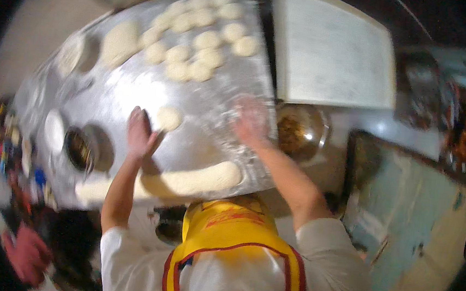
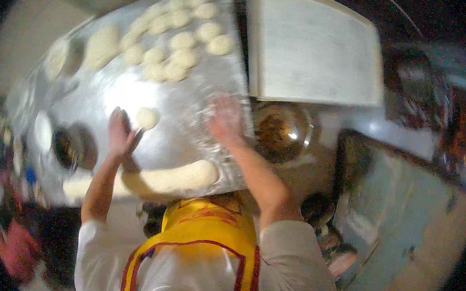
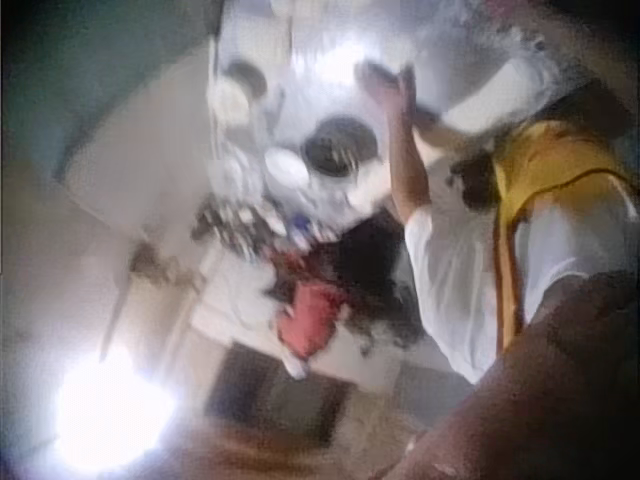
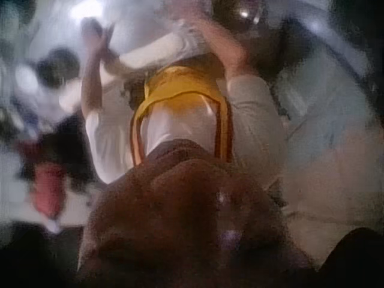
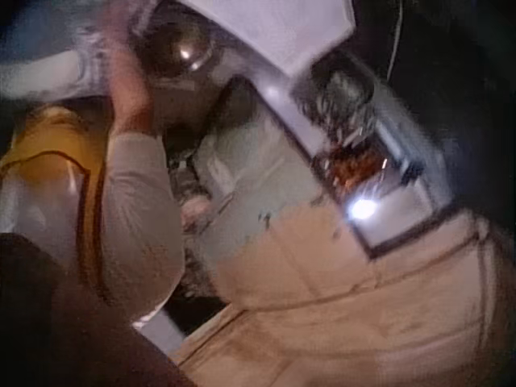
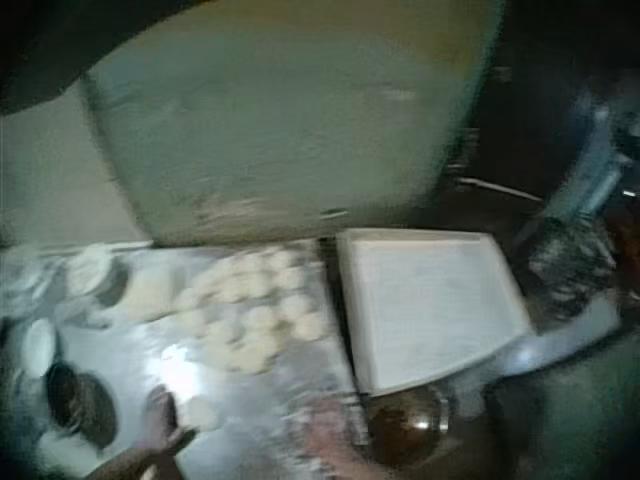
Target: The person stirs a large pot of boiling liquid on a gas stove using a ladle, then covers the pot with a lid. They move to a prep table and handle dough pieces, then carry a small pot of cooked filling to a table and stir it with a spoon.
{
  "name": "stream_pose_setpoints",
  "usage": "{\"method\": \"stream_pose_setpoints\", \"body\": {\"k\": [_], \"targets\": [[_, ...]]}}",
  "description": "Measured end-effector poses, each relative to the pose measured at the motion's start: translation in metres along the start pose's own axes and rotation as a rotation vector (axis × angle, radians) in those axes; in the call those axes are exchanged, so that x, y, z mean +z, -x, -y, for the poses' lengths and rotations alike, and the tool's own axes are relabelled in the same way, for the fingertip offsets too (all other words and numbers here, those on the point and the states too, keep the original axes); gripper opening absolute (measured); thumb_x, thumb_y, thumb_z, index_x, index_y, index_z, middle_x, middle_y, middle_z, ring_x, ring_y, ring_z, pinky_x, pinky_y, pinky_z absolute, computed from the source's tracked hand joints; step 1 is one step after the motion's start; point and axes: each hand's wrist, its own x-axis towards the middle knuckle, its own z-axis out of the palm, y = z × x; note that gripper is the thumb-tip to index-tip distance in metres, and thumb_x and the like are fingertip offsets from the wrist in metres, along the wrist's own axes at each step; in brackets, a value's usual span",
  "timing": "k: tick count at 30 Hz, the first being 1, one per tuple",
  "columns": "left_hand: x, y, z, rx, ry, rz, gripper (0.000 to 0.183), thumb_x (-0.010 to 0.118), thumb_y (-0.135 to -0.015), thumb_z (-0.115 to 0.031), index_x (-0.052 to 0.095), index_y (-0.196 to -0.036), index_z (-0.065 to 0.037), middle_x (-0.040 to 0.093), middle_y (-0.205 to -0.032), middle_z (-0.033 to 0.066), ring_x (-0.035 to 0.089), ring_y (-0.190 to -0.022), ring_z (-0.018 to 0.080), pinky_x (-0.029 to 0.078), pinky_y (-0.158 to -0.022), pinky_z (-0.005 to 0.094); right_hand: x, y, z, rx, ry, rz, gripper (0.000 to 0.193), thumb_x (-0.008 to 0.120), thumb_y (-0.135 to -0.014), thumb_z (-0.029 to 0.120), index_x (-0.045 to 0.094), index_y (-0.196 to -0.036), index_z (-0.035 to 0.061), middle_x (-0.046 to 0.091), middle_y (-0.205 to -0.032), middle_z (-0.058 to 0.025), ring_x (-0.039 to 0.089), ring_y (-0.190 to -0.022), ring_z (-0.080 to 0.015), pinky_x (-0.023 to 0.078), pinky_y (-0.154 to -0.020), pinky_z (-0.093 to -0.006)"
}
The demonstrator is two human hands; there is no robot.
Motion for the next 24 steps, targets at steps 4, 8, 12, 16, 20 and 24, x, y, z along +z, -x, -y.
{"method": "stream_pose_setpoints", "body": {"k": [4, 8, 12, 16, 20, 24], "targets": [[0.009, -0.021, -0.026, 0.011, 0.272, -0.157, 0.085, 0.071, -0.080, -0.034, 0.034, -0.144, 0.007, 0.038, -0.147, 0.0281, 0.033, -0.139, 0.0442, 0.024, -0.118, 0.0478, -0.007, -0.006, 0.002, -0.040, 0.052, -0.039, 0.066, 0.053, -0.094, 0.042, 0.037, -0.150, 0.0099, 0.023, -0.160, -0.0125, 0.018, -0.148, -0.0292, 0.008, -0.121, -0.0494], [0.026, -0.039, -0.093, 0.098, 0.295, -0.186, 0.092, 0.077, -0.075, -0.037, 0.034, -0.145, 0.005, 0.043, -0.143, 0.0280, 0.039, -0.134, 0.0449, 0.029, -0.115, 0.0480, -0.012, -0.006, 0.006, -0.023, -0.029, -0.084, 0.064, 0.062, -0.090, 0.036, 0.044, -0.144, 0.0073, 0.028, -0.157, -0.0138, 0.022, -0.146, -0.0310, 0.011, -0.121, -0.0490], [0.038, -0.053, -0.148, 0.221, 0.380, -0.050, 0.076, 0.074, -0.080, -0.041, 0.046, -0.136, 0.002, 0.045, -0.143, 0.0200, 0.037, -0.137, 0.0404, 0.029, -0.116, 0.0481, -0.009, -0.006, 0.005, -0.053, -0.067, -0.186, 0.063, 0.065, -0.087, 0.034, 0.047, -0.141, 0.0078, 0.032, -0.155, -0.0140, 0.026, -0.144, -0.0321, 0.015, -0.119, -0.0503], [0.050, -0.055, -0.171, 0.281, 0.323, -0.069, 0.063, 0.073, -0.080, -0.033, 0.051, -0.132, -0.005, 0.048, -0.141, 0.0143, 0.041, -0.135, 0.0371, 0.033, -0.113, 0.0488, -0.006, -0.006, 0.004, -0.062, -0.088, -0.220, 0.062, 0.066, -0.085, 0.032, 0.049, -0.140, 0.0090, 0.034, -0.154, -0.0134, 0.027, -0.144, -0.0322, 0.016, -0.119, -0.0511], [0.063, -0.055, -0.170, 0.311, 0.330, -0.182, 0.051, 0.072, -0.079, -0.020, 0.055, -0.126, -0.008, 0.052, -0.137, 0.0133, 0.045, -0.131, 0.0367, 0.038, -0.109, 0.0488, -0.004, -0.006, 0.003, -0.035, -0.051, -0.188, 0.059, 0.063, -0.087, 0.034, 0.050, -0.140, 0.0109, 0.035, -0.154, -0.0126, 0.027, -0.144, -0.0312, 0.015, -0.119, -0.0498], [0.067, -0.046, -0.174, 0.403, 0.373, -0.147, 0.033, 0.068, -0.079, -0.012, 0.060, -0.110, -0.005, 0.054, -0.134, 0.0142, 0.048, -0.127, 0.0374, 0.040, -0.106, 0.0466, -0.002, -0.007, 0.001, -0.037, -0.087, -0.215, 0.057, 0.060, -0.089, 0.033, 0.049, -0.140, 0.0115, 0.033, -0.155, -0.0106, 0.025, -0.145, -0.0277, 0.016, -0.120, -0.0471]]}}
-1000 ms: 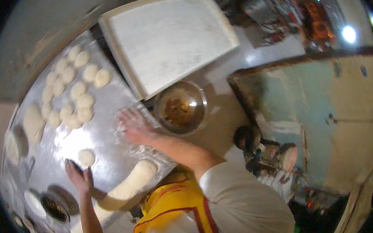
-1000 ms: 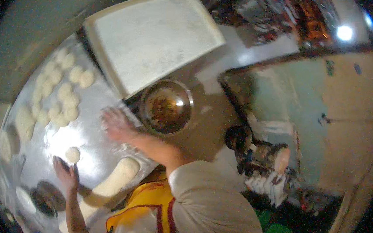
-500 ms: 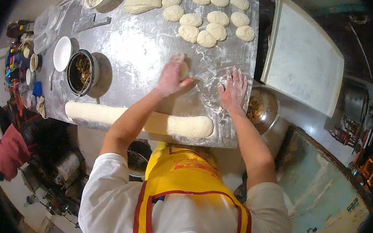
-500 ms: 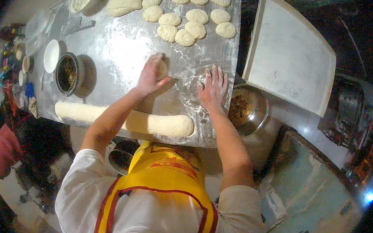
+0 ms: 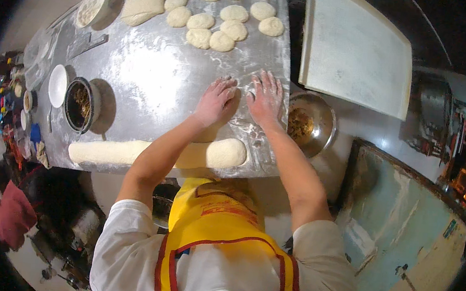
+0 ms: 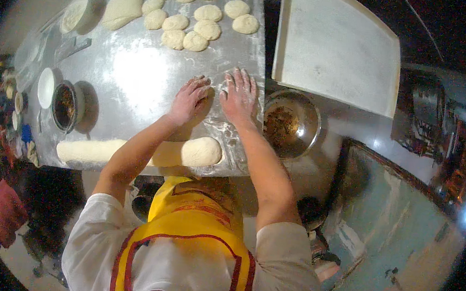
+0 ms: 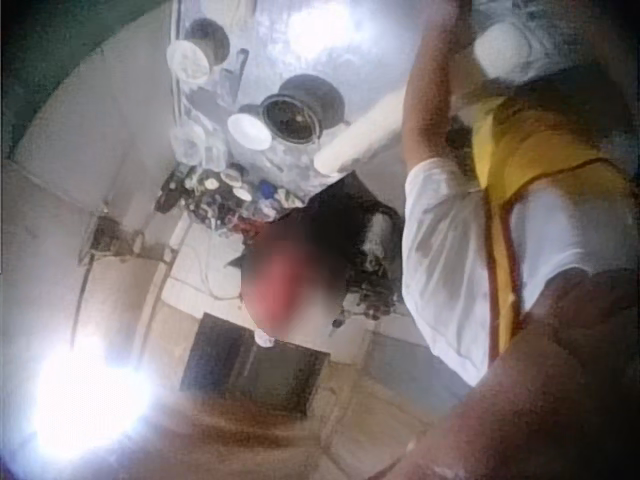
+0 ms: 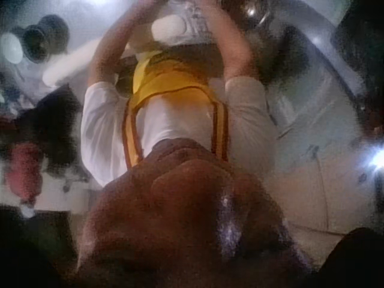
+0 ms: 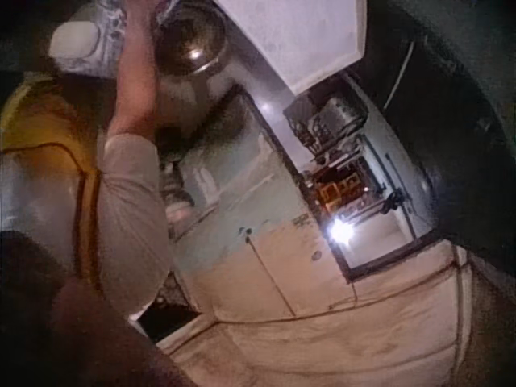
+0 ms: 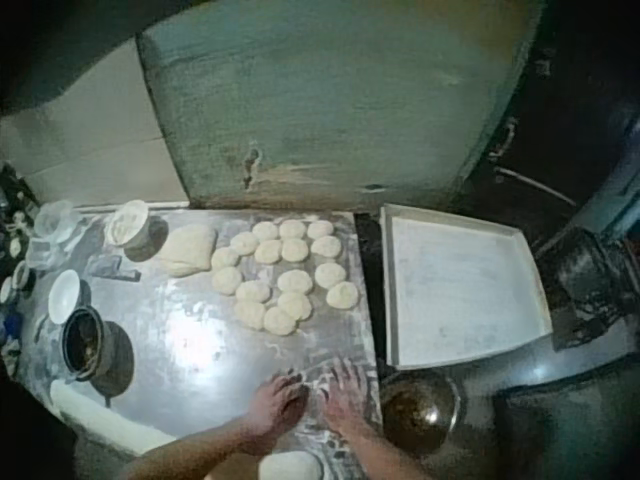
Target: The person stirs a large pot of boiling liquid on a gas stove using a ladle, then covers the pot with a lid. They move to a prep table and handle dough pieces, then carry a small pot of cooked filling to a table and stir it with a spoon.
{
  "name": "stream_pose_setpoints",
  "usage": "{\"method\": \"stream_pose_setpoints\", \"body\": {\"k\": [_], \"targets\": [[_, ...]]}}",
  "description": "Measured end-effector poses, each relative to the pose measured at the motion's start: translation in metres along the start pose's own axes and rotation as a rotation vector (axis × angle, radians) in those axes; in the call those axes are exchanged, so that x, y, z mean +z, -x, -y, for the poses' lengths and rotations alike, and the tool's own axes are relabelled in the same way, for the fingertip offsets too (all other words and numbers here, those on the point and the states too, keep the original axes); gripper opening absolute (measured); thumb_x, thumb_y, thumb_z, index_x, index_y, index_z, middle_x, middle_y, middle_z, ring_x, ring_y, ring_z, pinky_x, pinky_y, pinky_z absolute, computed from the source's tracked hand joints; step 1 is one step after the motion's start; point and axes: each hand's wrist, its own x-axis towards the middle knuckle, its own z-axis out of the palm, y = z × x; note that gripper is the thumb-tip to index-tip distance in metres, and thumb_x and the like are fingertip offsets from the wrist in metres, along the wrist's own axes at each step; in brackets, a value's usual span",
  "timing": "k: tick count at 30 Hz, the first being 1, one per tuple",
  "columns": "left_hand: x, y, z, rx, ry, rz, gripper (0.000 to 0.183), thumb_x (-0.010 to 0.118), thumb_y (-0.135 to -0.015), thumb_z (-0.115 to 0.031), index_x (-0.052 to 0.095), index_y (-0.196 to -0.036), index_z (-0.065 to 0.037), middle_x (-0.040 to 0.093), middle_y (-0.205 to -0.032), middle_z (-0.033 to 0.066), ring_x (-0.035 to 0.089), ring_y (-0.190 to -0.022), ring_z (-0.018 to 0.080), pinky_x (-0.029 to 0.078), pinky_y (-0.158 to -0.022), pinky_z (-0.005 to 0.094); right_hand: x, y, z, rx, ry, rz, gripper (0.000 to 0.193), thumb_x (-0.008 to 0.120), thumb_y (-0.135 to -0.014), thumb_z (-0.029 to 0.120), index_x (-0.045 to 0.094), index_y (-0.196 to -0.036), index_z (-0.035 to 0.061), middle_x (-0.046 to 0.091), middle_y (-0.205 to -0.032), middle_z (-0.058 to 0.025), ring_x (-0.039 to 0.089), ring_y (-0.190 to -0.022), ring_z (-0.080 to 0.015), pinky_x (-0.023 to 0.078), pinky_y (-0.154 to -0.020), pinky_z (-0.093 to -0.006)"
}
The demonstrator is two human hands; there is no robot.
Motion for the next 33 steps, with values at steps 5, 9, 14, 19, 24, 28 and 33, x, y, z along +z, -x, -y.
{"method": "stream_pose_setpoints", "body": {"k": [5, 9, 14, 19, 24, 28, 33], "targets": [[-0.005, 0.000, -0.028, 0.030, -0.071, 0.216, 0.055, 0.066, -0.081, -0.017, 0.051, -0.130, 0.000, 0.050, -0.139, 0.0164, 0.046, -0.129, 0.0374, 0.035, -0.112, 0.0484, 0.005, -0.001, -0.003, -0.016, -0.033, -0.062, 0.049, 0.057, -0.091, 0.029, 0.053, -0.134, 0.0075, 0.040, -0.150, -0.0121, 0.030, -0.143, -0.0286, 0.016, -0.120, -0.0475], [-0.011, -0.013, -0.043, -0.087, -0.270, 0.216, 0.071, 0.061, -0.088, -0.036, 0.039, -0.141, 0.005, 0.039, -0.148, 0.0221, 0.035, -0.139, 0.0376, 0.022, -0.118, 0.0506, 0.009, -0.001, -0.004, -0.008, -0.047, -0.082, 0.047, 0.057, -0.089, 0.023, 0.054, -0.133, 0.0081, 0.041, -0.149, -0.0115, 0.032, -0.142, -0.0282, 0.016, -0.120, -0.0473], [-0.016, -0.020, -0.049, -0.071, -0.375, 0.353, 0.085, 0.051, -0.092, -0.054, 0.030, -0.147, 0.008, 0.031, -0.154, 0.0248, 0.023, -0.147, 0.0357, 0.013, -0.121, 0.0499, 0.014, 0.002, -0.003, -0.036, 0.002, -0.172, 0.045, 0.055, -0.087, 0.018, 0.058, -0.131, 0.0084, 0.044, -0.148, -0.0111, 0.036, -0.140, -0.0274, 0.021, -0.118, -0.0482], [-0.023, -0.019, -0.044, -0.097, -0.261, 0.487, 0.088, 0.051, -0.092, -0.057, 0.029, -0.147, 0.007, 0.028, -0.155, 0.0247, 0.022, -0.146, 0.0381, 0.011, -0.121, 0.0487, 0.013, 0.000, -0.002, -0.063, 0.129, -0.080, 0.051, 0.056, -0.088, 0.018, 0.049, -0.138, 0.0081, 0.042, -0.150, -0.0110, 0.034, -0.141, -0.0292, 0.020, -0.118, -0.0506], [-0.059, 0.024, -0.007, -0.361, -0.065, 0.005, 0.067, 0.057, -0.091, -0.041, 0.043, -0.139, 0.004, 0.045, -0.141, 0.0236, 0.044, -0.131, 0.0358, 0.033, -0.112, 0.0456, 0.007, 0.000, 0.002, -0.027, 0.055, -0.039, 0.049, 0.058, -0.089, 0.021, 0.053, -0.136, 0.0056, 0.036, -0.154, -0.0102, 0.031, -0.143, -0.0279, 0.019, -0.119, -0.0455], [-0.122, 0.118, 0.057, -0.980, 0.573, -0.601, 0.040, 0.054, -0.094, -0.026, 0.051, -0.120, 0.004, 0.058, -0.112, 0.0192, 0.061, -0.102, 0.0321, 0.051, -0.093, 0.0428, 0.002, -0.002, 0.005, -0.038, 0.077, -0.006, 0.052, 0.058, -0.090, 0.021, 0.050, -0.139, 0.0045, 0.035, -0.154, -0.0103, 0.030, -0.143, -0.0282, 0.019, -0.119, -0.0449], [-0.205, 0.222, 0.145, -0.969, 1.464, -1.683, 0.025, 0.046, -0.096, -0.020, 0.056, -0.102, 0.001, 0.060, -0.094, 0.0156, 0.063, -0.085, 0.0286, 0.058, -0.084, 0.0414, 0.003, -0.002, 0.007, -0.071, 0.117, -0.036, 0.056, 0.058, -0.090, 0.023, 0.046, -0.142, 0.0051, 0.033, -0.156, -0.0107, 0.029, -0.144, -0.0289, 0.019, -0.119, -0.0452]]}}
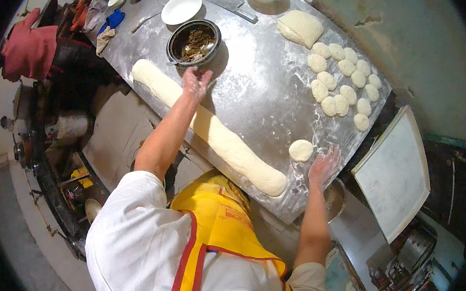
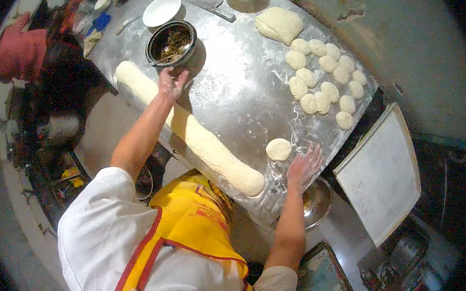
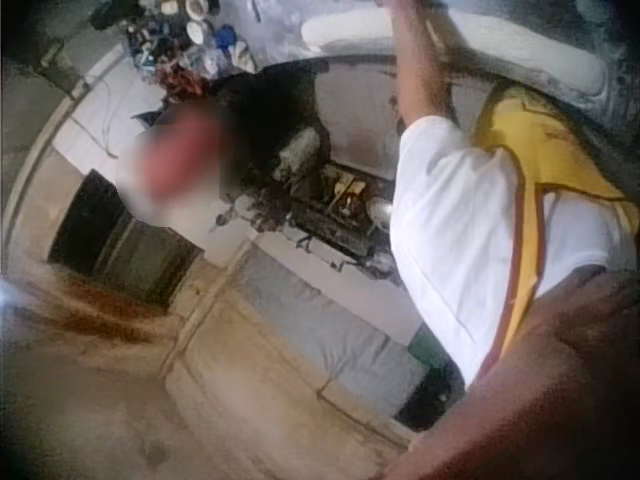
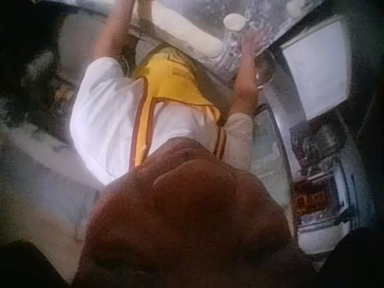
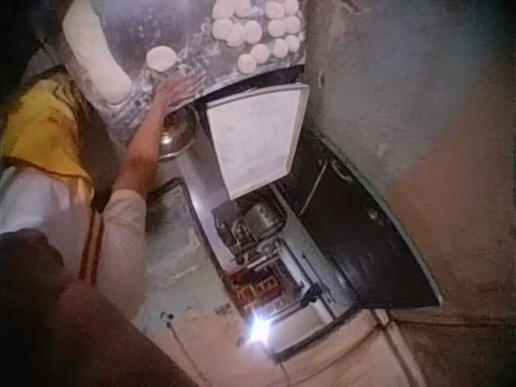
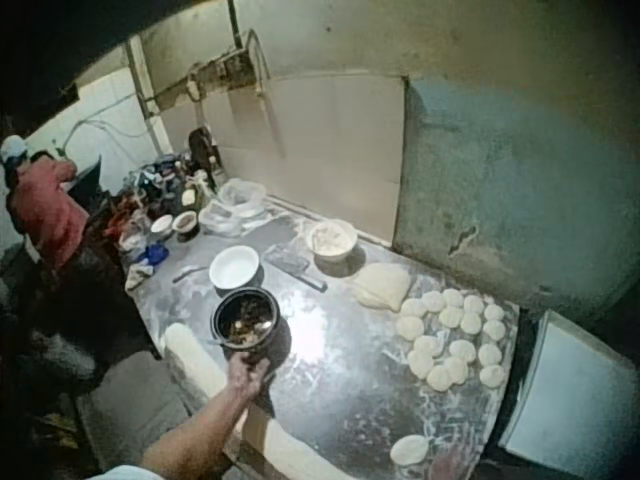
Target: The person stirs a large pot of boiling liquid on a gas stove using a ladle, then covers the pot with a lid. They move to a prep table and handle dough pieces, then carry a small pot of cooked filling to a table and stir it with a spoon.
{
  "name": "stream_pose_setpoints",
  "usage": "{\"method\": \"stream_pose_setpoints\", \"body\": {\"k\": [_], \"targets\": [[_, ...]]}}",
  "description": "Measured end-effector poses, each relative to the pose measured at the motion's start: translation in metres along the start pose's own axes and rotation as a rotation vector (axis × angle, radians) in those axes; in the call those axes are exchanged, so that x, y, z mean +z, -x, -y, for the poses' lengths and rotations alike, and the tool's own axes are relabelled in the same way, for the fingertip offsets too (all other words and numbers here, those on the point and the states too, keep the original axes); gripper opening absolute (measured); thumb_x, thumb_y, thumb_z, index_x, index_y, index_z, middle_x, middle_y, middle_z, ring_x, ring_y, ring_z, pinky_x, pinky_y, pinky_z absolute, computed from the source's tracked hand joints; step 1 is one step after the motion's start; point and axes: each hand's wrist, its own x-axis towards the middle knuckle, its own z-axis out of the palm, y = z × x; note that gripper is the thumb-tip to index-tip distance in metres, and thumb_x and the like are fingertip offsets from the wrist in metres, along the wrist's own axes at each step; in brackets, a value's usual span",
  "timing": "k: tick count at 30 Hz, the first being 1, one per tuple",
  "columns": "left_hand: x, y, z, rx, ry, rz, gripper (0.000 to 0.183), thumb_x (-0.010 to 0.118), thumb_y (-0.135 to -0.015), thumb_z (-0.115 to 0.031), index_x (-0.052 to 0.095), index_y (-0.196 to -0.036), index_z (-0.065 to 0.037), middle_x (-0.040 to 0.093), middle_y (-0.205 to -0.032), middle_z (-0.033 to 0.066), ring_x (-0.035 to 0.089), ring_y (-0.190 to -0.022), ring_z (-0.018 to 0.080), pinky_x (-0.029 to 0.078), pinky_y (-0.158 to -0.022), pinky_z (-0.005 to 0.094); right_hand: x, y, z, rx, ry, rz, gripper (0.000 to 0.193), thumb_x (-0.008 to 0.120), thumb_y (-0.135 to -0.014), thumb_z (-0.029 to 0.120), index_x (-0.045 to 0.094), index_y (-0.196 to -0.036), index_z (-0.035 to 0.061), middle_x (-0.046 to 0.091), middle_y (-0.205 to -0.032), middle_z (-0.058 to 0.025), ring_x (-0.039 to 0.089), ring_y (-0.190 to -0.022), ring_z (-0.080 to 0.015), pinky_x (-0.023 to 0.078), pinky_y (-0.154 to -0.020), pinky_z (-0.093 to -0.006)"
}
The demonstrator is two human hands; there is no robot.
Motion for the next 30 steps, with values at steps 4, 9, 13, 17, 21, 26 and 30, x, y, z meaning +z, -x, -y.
{"method": "stream_pose_setpoints", "body": {"k": [4, 9, 13, 17, 21, 26, 30], "targets": [[-0.020, -0.039, -0.020, 0.187, 0.047, 0.107, 0.036, 0.054, -0.087, -0.019, 0.054, -0.116, 0.003, 0.057, -0.111, 0.0178, 0.058, -0.100, 0.0336, 0.056, -0.087, 0.0494, 0.003, 0.004, -0.004, 0.001, 0.069, 0.040, 0.059, 0.060, -0.090, 0.026, 0.046, -0.143, 0.0057, 0.033, -0.156, -0.0125, 0.027, -0.145, -0.0295, 0.018, -0.120, -0.0461], [-0.029, -0.094, -0.059, -0.007, 0.144, 0.359, 0.034, 0.061, -0.085, -0.020, 0.063, -0.111, 0.002, 0.066, -0.104, 0.0143, 0.061, -0.093, 0.0269, 0.051, -0.082, 0.0367, 0.004, 0.008, -0.010, 0.207, -0.470, 0.180, 0.063, 0.064, -0.088, 0.029, 0.044, -0.145, 0.0114, 0.030, -0.155, -0.0181, 0.027, -0.143, -0.0376, 0.021, -0.119, -0.0473], [-0.014, -0.135, -0.097, 0.068, -0.039, 0.343, 0.041, 0.048, -0.086, -0.014, 0.057, -0.116, 0.014, 0.063, -0.112, 0.0231, 0.061, -0.102, 0.0328, 0.053, -0.086, 0.0429, -0.011, 0.022, -0.020, 0.365, -0.542, 0.173, 0.058, 0.053, -0.095, 0.026, 0.039, -0.145, 0.0006, 0.032, -0.153, -0.0225, 0.031, -0.141, -0.0359, 0.025, -0.117, -0.0445], [0.011, -0.134, -0.098, 0.867, -1.362, 0.223, 0.037, 0.066, -0.088, -0.012, 0.059, -0.118, 0.009, 0.070, -0.108, 0.0154, 0.066, -0.098, 0.0262, 0.054, -0.085, 0.0367, -0.041, 0.080, -0.051, 0.467, -0.712, -0.059, 0.054, 0.055, -0.097, 0.026, 0.041, -0.142, 0.0002, 0.034, -0.153, -0.0169, 0.034, -0.140, -0.0329, 0.030, -0.115, -0.0427], [0.018, -0.072, -0.098, 0.874, -1.521, 0.312, 0.054, 0.072, -0.081, -0.035, 0.061, -0.121, 0.000, 0.066, -0.117, 0.0175, 0.064, -0.103, 0.0322, 0.050, -0.085, 0.0428, -0.063, 0.174, -0.117, 0.578, -0.923, -0.182, 0.045, 0.052, -0.101, 0.033, 0.051, -0.134, 0.0030, 0.034, -0.153, -0.0154, 0.034, -0.140, -0.0323, 0.032, -0.113, -0.0416], [0.019, 0.013, -0.060, 1.427, -1.481, 0.229, 0.020, 0.055, -0.091, -0.012, 0.062, -0.093, 0.007, 0.066, -0.092, 0.0159, 0.062, -0.079, 0.0284, 0.053, -0.074, 0.0397, -0.027, 0.322, -0.221, 0.841, -1.014, -0.172, 0.042, 0.050, -0.103, 0.032, 0.053, -0.129, 0.0001, 0.057, -0.130, -0.0168, 0.054, -0.121, -0.0312, 0.042, -0.102, -0.0401], [0.007, 0.094, -0.016, 1.699, -1.891, 0.079, 0.057, 0.073, -0.083, -0.031, 0.055, -0.122, 0.007, 0.067, -0.095, 0.0157, 0.065, -0.083, 0.0367, 0.054, -0.073, 0.0447, 0.006, 0.446, -0.322, 0.906, -0.908, -0.216, 0.032, 0.055, -0.101, 0.023, 0.057, -0.122, -0.0010, 0.064, -0.115, -0.0132, 0.061, -0.104, -0.0249, 0.048, -0.089, -0.0365]]}}
